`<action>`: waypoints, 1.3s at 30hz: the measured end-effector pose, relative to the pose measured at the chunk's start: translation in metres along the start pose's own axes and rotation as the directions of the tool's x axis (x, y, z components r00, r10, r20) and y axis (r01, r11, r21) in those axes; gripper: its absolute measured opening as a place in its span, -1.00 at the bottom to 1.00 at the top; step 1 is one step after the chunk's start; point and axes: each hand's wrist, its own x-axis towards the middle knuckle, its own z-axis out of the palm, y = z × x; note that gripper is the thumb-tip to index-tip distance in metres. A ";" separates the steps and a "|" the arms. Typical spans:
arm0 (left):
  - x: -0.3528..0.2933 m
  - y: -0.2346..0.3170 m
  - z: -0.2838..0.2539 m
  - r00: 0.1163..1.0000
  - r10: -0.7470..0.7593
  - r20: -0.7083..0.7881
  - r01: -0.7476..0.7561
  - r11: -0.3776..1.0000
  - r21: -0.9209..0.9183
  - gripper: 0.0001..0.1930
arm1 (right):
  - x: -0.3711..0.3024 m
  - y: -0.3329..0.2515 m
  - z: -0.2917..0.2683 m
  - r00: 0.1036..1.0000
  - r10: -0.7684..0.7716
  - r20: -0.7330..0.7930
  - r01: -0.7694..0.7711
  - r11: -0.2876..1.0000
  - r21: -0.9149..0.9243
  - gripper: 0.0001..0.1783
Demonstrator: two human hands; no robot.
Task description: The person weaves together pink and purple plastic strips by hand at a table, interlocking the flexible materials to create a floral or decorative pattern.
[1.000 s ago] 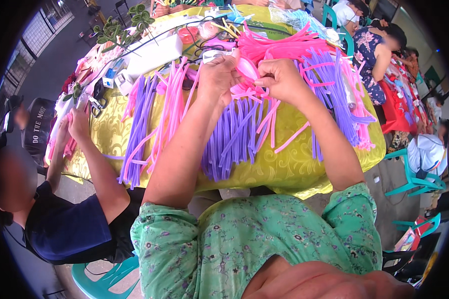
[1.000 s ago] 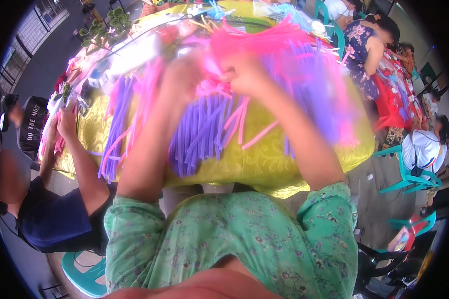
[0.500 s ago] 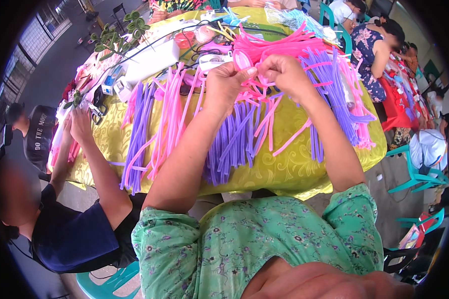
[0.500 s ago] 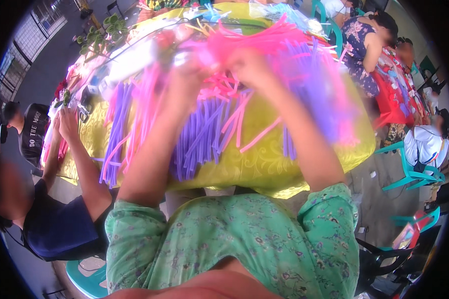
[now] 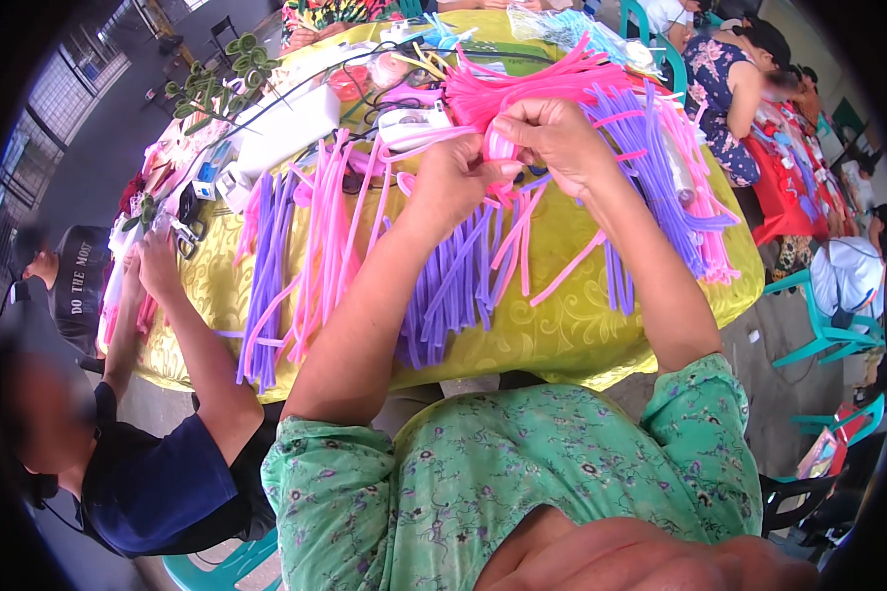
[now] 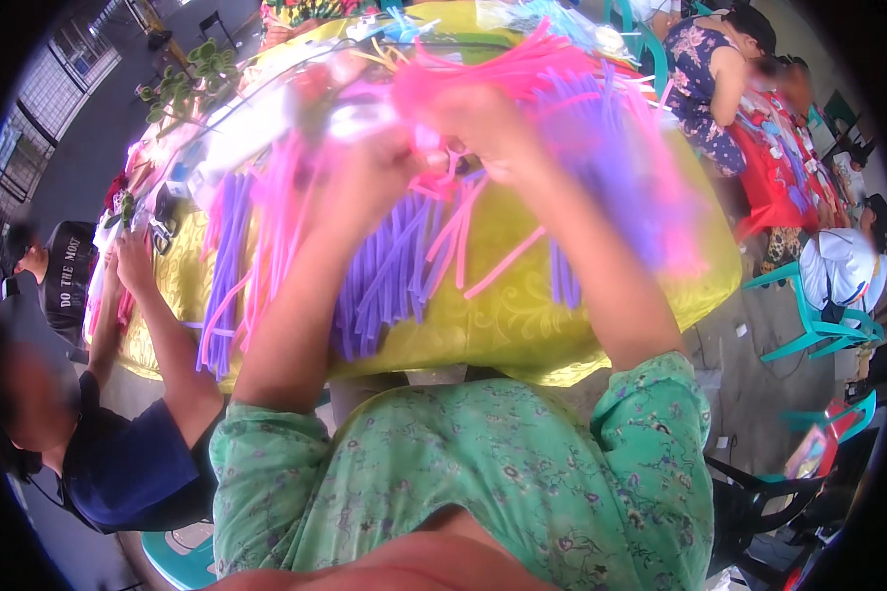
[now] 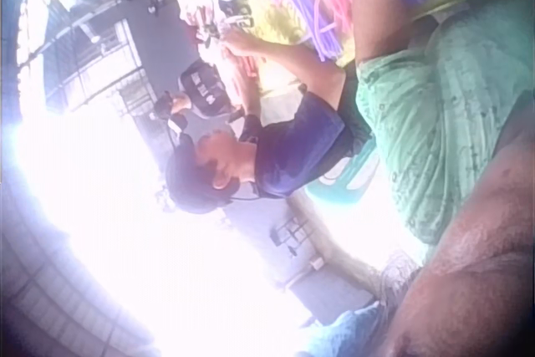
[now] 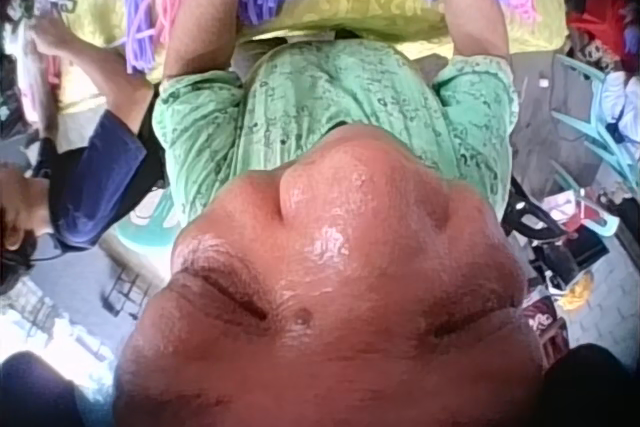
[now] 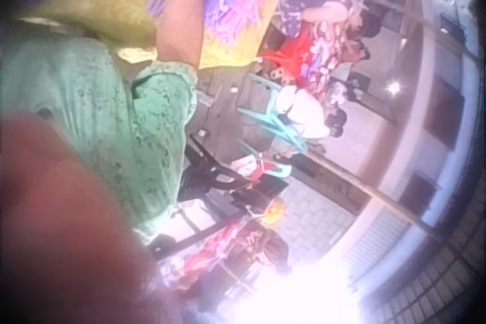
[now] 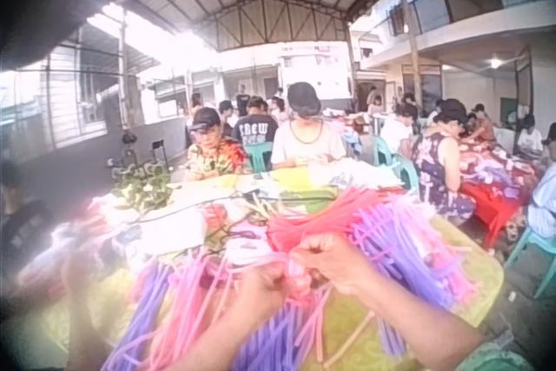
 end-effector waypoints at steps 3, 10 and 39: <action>0.001 -0.008 0.002 0.999 -0.031 0.007 0.032 0.993 -0.110 -0.91 | -0.001 0.000 0.007 0.997 -0.026 -0.071 0.023 0.999 -0.042 -0.82; 0.000 -0.003 -0.003 0.999 0.025 0.029 -0.024 0.999 -0.021 -0.93 | -0.006 -0.008 0.004 0.986 0.166 -0.016 -0.162 0.976 0.146 -0.80; 0.014 0.027 -0.022 0.905 -0.190 0.380 0.296 0.923 -0.245 -0.84 | -0.003 -0.045 -0.019 0.977 0.143 0.158 -0.182 0.948 0.261 -0.86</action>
